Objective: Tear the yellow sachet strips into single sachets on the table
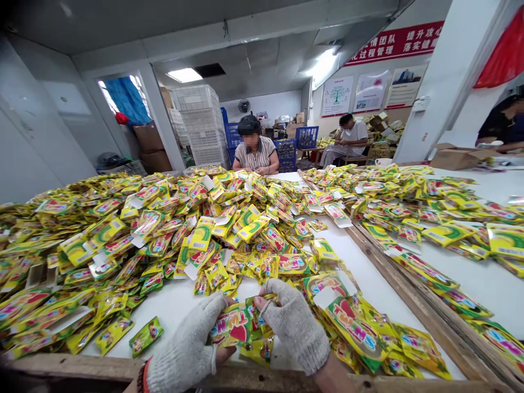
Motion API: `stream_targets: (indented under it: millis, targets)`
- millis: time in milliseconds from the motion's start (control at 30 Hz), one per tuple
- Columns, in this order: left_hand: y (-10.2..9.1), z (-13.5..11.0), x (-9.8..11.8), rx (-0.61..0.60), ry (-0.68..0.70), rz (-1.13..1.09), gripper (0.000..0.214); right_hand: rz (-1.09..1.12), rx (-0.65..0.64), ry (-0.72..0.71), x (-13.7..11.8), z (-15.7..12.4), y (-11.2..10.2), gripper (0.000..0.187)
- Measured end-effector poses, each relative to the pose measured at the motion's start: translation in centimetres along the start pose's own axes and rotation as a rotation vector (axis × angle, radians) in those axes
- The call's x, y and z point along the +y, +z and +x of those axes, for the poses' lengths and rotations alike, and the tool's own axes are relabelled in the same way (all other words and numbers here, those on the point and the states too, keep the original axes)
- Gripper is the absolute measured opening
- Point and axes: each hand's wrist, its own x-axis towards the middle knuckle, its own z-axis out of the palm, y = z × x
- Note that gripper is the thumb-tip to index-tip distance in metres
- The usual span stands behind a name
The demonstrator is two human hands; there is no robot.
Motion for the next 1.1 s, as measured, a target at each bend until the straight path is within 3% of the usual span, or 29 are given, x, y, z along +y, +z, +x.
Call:
stream_targets:
  millis: [100,233,400,467,633,733,800,867,1000,1100]
  targets:
    - [0.1,-0.2,-0.5,0.021,-0.042,-0.043,0.054,0.034,-0.050,0.062,-0.2,-0.1,-0.7,0.018]
    - [0.9,-0.7,-1.0,0.107,0.080,0.037,0.060,-0.053,-0.118,0.001,-0.7,0.0,-0.9,0.013]
    - [3.0,-1.0,-0.4,0.230,0.120,0.099,0.057,-0.282,0.194,-0.161,-0.6,-0.5,1.7,0.025]
    - [3.7,-1.0,-0.2,0.287,0.105,0.094,0.050,-0.324,0.207,-0.186,-0.5,-1.0,2.4,0.027]
    - [4.1,-0.9,-1.2,0.483,0.261,0.225,0.067,-0.218,0.104,-0.112,-0.4,-1.8,1.4,0.027]
    - [3.6,-0.8,-1.3,0.496,0.369,0.248,0.072,-0.239,0.074,-0.067,-0.5,-1.9,0.5,0.014]
    - [3.4,-0.7,-1.0,0.485,0.414,0.229,0.071,-0.220,0.031,-0.081,-0.8,-1.8,0.4,0.017]
    - [3.3,-0.7,-0.8,0.476,0.403,0.210,0.068,-0.108,-0.051,-0.051,-1.2,-1.8,0.4,0.022]
    - [3.3,-0.8,-0.9,0.486,0.336,0.198,0.071,0.151,-0.222,0.164,-1.6,-2.2,0.2,0.033]
    - [3.8,-0.9,-1.2,0.491,0.349,0.155,0.070,0.244,-0.391,0.191,-1.0,-2.5,0.3,0.033]
